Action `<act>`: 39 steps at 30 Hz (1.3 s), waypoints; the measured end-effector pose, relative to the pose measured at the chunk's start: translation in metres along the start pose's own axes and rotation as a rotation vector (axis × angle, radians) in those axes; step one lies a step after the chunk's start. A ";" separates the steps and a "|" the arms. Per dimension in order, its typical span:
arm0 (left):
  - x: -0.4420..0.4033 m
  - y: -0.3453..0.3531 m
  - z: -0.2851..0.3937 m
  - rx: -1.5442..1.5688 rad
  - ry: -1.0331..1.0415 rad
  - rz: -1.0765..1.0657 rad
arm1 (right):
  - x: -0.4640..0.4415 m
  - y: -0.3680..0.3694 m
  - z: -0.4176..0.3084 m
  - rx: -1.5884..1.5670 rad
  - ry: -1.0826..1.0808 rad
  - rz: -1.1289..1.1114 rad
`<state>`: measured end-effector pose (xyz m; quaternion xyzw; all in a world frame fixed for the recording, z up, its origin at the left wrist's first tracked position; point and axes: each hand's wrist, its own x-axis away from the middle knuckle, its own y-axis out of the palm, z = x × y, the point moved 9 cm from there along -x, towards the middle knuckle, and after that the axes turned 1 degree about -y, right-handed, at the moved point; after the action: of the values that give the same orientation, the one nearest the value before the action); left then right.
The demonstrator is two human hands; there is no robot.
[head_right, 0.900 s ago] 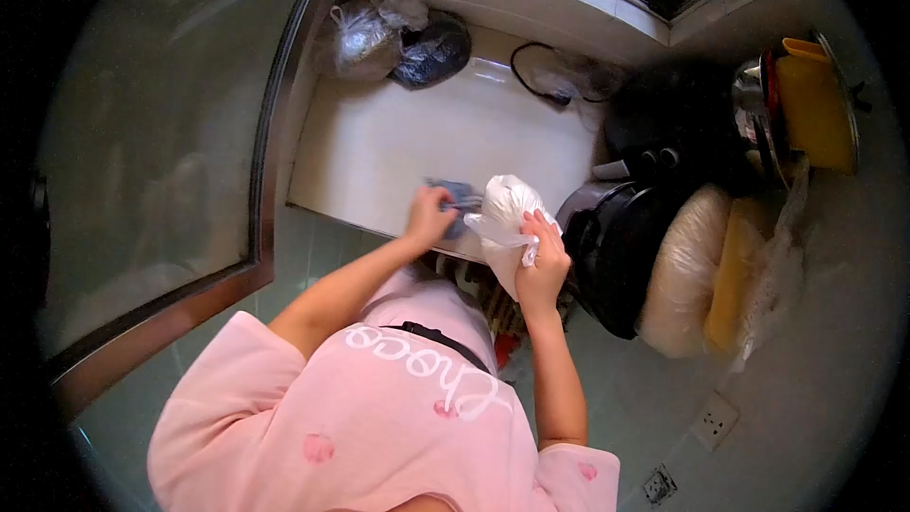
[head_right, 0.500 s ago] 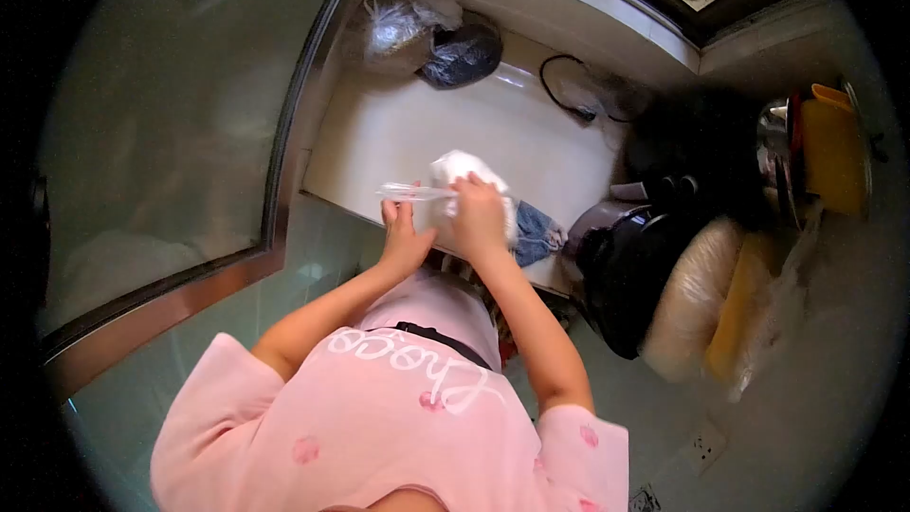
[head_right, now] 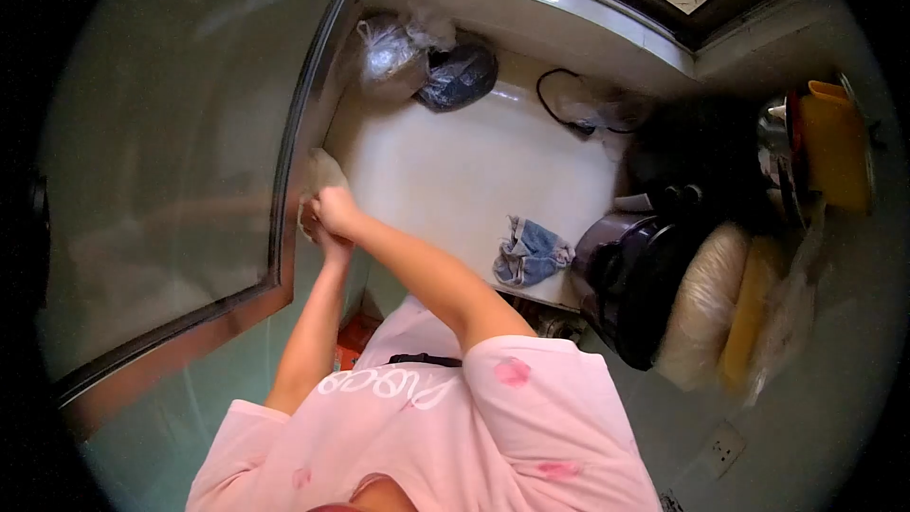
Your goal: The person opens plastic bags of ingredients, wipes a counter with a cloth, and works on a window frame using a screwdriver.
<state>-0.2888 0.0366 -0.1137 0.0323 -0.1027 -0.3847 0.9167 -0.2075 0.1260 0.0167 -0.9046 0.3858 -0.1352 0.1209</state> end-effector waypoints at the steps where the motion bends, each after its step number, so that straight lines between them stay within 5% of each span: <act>1: -0.004 0.013 0.006 0.073 -0.066 -0.107 | 0.009 -0.011 -0.001 -0.027 0.020 0.033; 3: 0.018 0.027 0.035 -0.062 -0.089 0.199 | 0.044 -0.048 0.006 -0.078 0.059 0.089; 6: 0.064 0.113 0.135 -1.226 0.243 0.336 | 0.103 -0.102 0.059 -0.061 0.199 0.236; 9: 0.059 0.204 0.145 -1.016 0.511 0.058 | 0.179 -0.156 0.111 0.233 0.372 0.339; 11: 0.030 0.263 0.151 -0.927 0.449 -0.031 | 0.230 -0.176 0.122 0.474 0.391 0.391; 15: -0.079 0.341 0.120 -1.047 0.219 0.079 | 0.302 -0.184 0.146 0.703 0.419 0.300; 18: -0.135 0.375 0.129 -1.255 0.281 0.183 | 0.331 -0.193 0.152 0.727 0.417 0.439; 22: -0.178 0.391 0.123 -1.469 0.159 0.100 | 0.336 -0.194 0.150 0.651 0.669 0.559; 25: -0.188 0.404 0.098 -1.044 0.222 -0.280 | 0.332 -0.204 0.119 0.520 0.699 0.693; 27: -0.146 0.400 0.101 -0.458 0.219 -0.348 | 0.324 -0.212 0.098 0.485 0.595 0.694; 29: -0.089 0.389 0.113 -0.318 0.202 -0.450 | 0.309 -0.220 0.086 0.395 0.438 0.720; 31: -0.012 0.379 0.129 -0.282 0.126 -0.540 | 0.290 -0.235 0.087 -0.059 0.310 0.842; 33: 0.079 0.368 0.133 -0.555 0.367 -0.622 | 0.249 -0.257 0.073 -0.934 0.267 0.874; 35: 0.127 0.366 0.097 -0.581 0.212 -1.021 | 0.232 -0.264 0.088 -0.875 0.331 0.915; 38: 0.089 0.360 0.079 -0.311 -0.043 -0.828 | 0.230 -0.258 0.157 -0.650 0.374 0.952; 39: 0.060 0.359 0.091 -0.402 0.091 -0.681 | 0.233 -0.261 0.176 -0.552 0.379 0.957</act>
<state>-0.0162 0.2479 0.0351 -0.0986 0.0321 -0.6774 0.7283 0.1808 0.1510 -0.0283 -0.5877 0.7873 -0.1195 -0.1429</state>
